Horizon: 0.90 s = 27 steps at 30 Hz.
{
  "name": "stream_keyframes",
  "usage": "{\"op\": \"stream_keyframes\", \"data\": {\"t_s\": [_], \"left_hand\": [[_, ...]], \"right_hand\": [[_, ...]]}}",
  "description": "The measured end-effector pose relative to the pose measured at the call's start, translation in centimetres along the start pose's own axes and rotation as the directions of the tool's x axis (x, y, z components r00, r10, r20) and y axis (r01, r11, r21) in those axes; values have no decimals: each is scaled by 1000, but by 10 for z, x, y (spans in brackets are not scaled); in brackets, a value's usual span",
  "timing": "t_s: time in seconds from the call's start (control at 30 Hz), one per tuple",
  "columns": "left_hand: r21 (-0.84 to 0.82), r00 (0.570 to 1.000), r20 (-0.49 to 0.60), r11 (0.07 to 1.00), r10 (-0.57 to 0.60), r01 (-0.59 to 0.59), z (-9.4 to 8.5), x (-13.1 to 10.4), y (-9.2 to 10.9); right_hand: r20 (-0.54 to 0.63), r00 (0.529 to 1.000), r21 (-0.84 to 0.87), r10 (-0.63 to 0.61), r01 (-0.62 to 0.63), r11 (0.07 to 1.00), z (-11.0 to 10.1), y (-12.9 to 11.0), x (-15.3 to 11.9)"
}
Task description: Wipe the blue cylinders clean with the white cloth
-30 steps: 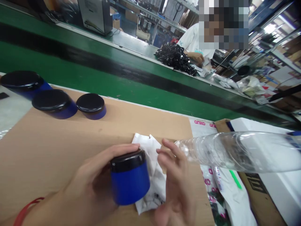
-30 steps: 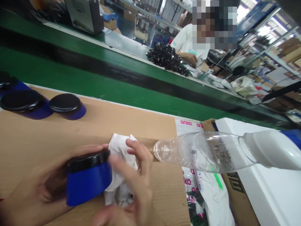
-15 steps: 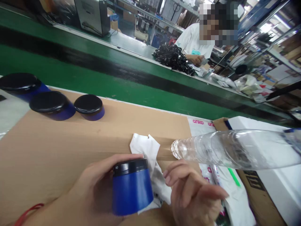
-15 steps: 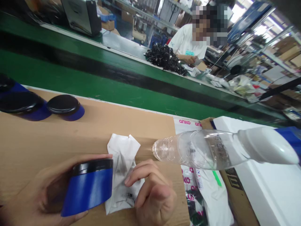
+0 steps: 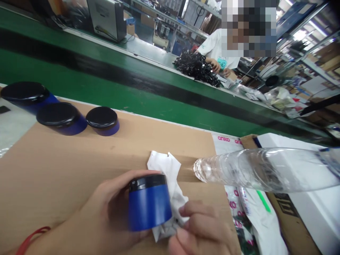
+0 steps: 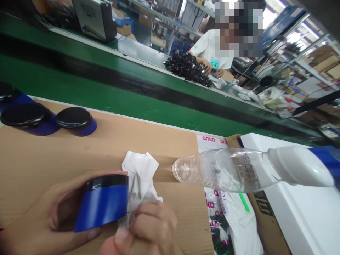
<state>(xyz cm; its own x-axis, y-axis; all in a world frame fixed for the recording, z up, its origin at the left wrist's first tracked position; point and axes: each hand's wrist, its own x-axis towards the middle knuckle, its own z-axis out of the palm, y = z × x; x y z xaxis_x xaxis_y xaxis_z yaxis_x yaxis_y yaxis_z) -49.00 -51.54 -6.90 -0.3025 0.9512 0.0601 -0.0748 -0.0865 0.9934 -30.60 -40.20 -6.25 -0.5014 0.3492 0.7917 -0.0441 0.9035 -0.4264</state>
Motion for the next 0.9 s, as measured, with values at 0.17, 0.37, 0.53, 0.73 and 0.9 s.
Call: {"op": "stream_keyframes", "data": {"t_s": [0.17, 0.37, 0.53, 0.73, 0.9], "left_hand": [[-91, 999, -21, 995, 42, -44, 1, 1, -3], [-368, 979, 118, 908, -168, 200, -8, 2, -16], [-452, 949, 145, 835, -278, 314, -15, 6, -26], [-468, 939, 228, 816, -259, 338, -14, 10, -12], [-467, 955, 207, 836, -215, 289, -15, 12, -13]], "right_hand": [[-236, 963, 206, 129, -80, 975, 19, 11, 2], [116, 974, 87, 196, -207, 974, 17, 8, 4], [250, 941, 79, 226, -252, 964, 9, 10, 4], [346, 869, 146, 354, -423, 894, 3, 7, -1], [413, 787, 294, 457, -591, 752, -2, 9, -2]]}}
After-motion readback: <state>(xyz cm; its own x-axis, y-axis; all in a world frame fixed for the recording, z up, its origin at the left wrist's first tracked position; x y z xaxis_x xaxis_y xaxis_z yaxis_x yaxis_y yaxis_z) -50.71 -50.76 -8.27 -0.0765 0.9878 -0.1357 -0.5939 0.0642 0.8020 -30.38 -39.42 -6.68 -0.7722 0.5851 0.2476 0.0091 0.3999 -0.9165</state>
